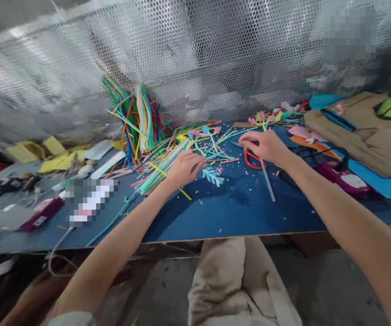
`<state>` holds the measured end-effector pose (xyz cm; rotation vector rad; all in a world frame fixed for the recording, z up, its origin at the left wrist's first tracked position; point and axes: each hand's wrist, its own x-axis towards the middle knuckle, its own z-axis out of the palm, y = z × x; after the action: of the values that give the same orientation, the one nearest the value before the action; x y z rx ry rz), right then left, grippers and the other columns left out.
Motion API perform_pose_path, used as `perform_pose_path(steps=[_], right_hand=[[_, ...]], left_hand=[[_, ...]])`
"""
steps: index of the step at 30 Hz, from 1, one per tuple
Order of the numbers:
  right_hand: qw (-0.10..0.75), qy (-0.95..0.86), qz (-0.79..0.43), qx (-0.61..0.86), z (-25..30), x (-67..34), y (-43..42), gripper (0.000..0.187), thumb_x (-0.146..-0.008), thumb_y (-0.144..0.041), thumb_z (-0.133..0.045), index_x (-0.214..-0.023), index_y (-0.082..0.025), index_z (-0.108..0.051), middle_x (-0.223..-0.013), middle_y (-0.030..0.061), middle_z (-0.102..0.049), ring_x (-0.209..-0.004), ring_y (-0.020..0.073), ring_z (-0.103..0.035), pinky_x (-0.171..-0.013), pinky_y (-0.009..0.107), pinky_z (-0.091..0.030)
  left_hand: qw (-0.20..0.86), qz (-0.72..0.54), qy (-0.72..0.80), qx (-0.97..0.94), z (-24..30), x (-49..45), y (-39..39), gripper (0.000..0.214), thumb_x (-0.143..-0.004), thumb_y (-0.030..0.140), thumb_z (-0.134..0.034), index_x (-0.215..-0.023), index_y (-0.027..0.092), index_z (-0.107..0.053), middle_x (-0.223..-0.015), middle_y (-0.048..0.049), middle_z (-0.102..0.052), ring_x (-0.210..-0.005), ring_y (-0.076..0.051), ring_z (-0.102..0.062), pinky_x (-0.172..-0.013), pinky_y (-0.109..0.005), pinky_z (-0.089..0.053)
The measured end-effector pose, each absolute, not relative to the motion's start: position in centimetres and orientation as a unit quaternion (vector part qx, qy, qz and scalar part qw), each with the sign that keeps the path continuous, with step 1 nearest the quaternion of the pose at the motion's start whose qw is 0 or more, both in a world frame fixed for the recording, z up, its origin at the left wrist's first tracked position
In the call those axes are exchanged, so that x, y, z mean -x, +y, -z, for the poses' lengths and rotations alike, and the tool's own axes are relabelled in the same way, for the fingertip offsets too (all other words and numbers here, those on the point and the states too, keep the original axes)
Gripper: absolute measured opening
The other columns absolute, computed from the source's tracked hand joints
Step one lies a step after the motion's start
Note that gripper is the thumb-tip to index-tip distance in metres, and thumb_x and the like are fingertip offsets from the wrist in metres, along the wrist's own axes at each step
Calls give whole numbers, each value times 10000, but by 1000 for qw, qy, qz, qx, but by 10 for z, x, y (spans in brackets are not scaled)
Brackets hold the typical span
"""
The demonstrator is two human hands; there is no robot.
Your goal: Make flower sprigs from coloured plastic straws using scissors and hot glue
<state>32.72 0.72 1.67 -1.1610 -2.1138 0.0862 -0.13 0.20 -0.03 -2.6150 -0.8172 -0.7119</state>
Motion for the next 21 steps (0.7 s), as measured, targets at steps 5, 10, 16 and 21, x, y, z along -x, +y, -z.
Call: perform_pose_path(steps=[5,10,16,21], right_hand=[[216,-827,-84,513,-20,-356,19,351,-948,-522,-515,-943,-247,-733,-792,22,-764,-633,178,-636,-620,307,-411],[55,-819,-108,561,-8,-361,27,507,-804,-632,-630,-1137,-250,-648,-941,37,-763,-771,225,-675,-633,318,-402],[-10,-772,-15,635,3,-374,37,665,-821,-737,-521,-1158,-171,-616,-1090,169,-721,-932,335,-659,-766,417,-446],[-20,-760,50,648,9,-370,36,776,-759,-825,-530,-1111,-154,-699,-1232,239,-651,-1241,494,-478,-987,639,-339]], left_hand=[[160,272,-350,882,1,4,5,351,-1063,365,-413,-1033,197,-720,-930,-52,-751,-880,-216,-590,-844,-372,-410],[171,307,-418,837,0,1,1,365,-1053,404,-442,-915,225,-728,-935,-48,-766,-957,-238,-606,-851,-397,-374],[159,305,-410,845,-1,3,3,353,-1049,399,-453,-908,217,-720,-916,-55,-759,-949,-239,-602,-840,-388,-383],[167,299,-390,855,1,2,7,311,-1047,350,-474,-894,209,-705,-895,-35,-753,-894,-222,-592,-858,-380,-389]])
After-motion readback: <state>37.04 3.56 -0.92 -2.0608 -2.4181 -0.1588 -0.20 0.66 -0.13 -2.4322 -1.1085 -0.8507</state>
